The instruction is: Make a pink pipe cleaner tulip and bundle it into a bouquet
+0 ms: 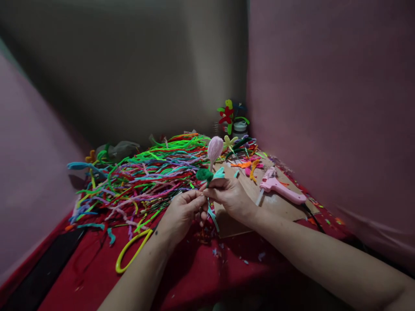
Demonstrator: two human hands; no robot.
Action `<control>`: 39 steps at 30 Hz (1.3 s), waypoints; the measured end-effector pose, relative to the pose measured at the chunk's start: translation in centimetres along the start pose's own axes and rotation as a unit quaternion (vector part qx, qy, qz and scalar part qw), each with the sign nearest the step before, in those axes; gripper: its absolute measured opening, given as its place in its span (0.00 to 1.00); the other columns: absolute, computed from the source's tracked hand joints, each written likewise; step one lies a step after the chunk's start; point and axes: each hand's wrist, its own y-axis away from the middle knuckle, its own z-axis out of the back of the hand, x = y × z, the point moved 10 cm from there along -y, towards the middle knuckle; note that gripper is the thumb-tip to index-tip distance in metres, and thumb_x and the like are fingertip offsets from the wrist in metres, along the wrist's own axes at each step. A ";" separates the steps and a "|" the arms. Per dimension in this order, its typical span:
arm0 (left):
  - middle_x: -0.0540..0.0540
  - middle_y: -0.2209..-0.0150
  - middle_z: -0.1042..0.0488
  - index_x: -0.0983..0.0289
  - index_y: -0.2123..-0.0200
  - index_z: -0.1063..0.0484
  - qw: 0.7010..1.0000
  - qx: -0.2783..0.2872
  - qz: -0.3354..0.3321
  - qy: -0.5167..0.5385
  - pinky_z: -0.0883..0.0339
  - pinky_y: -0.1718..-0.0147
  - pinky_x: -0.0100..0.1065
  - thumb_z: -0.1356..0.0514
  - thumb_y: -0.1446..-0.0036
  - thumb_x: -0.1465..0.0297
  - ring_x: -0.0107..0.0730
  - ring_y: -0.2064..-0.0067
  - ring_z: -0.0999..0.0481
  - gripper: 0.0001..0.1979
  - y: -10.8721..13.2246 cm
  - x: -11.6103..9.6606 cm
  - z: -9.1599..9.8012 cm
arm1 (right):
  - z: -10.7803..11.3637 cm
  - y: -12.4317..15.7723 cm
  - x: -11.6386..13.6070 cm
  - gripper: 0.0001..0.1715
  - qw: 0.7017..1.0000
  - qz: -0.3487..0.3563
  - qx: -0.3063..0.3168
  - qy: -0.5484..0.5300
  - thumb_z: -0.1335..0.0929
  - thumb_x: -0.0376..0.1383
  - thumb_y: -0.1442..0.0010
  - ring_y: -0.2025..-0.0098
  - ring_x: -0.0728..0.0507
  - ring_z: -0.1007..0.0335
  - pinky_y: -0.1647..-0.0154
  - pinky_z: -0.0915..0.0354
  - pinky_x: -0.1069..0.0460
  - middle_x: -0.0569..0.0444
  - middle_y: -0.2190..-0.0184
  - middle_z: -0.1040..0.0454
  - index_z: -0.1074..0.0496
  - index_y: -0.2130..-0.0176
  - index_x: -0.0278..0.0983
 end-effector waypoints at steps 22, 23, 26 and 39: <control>0.51 0.76 0.28 0.66 0.75 0.27 0.979 -0.066 -0.136 -0.137 0.37 0.71 0.28 0.39 0.50 0.65 0.27 0.73 0.31 0.10 0.6 -2.6 1.5 | -0.1 -0.3 0.3 0.14 0.999 0.031 0.005 0.036 0.27 0.43 0.57 0.76 0.51 0.38 0.72 0.40 0.54 0.58 0.81 0.34 0.27 0.78 0.34; 0.50 0.77 0.29 0.66 0.75 0.27 0.981 -0.070 -0.141 -0.117 0.38 0.70 0.27 0.38 0.50 0.65 0.25 0.73 0.32 0.09 0.4 -2.8 1.8 | -0.1 -0.3 0.3 0.14 1.000 0.014 0.007 0.015 0.26 0.42 0.58 0.76 0.51 0.38 0.72 0.39 0.54 0.58 0.80 0.32 0.25 0.74 0.34; 0.47 0.79 0.33 0.67 0.76 0.28 0.983 -0.107 -0.144 -0.049 0.42 0.76 0.23 0.35 0.54 0.63 0.20 0.76 0.37 0.11 -0.2 -3.9 2.5 | 1.2 -0.8 1.6 0.18 0.998 -0.003 -0.023 0.051 0.28 0.37 0.57 0.76 0.52 0.36 0.72 0.38 0.54 0.56 0.74 0.27 0.24 0.63 0.34; 0.45 0.83 0.33 0.68 0.71 0.30 0.992 -0.040 -0.091 0.081 0.57 0.89 0.21 0.37 0.53 0.60 0.12 0.88 0.51 0.15 -3.1 -2.4 -0.9 | 14.3 -8.5 5.4 0.16 0.733 -0.135 -0.235 0.624 0.28 0.33 0.57 0.58 0.33 0.27 0.62 0.36 0.49 0.36 0.62 0.24 0.23 0.65 0.29</control>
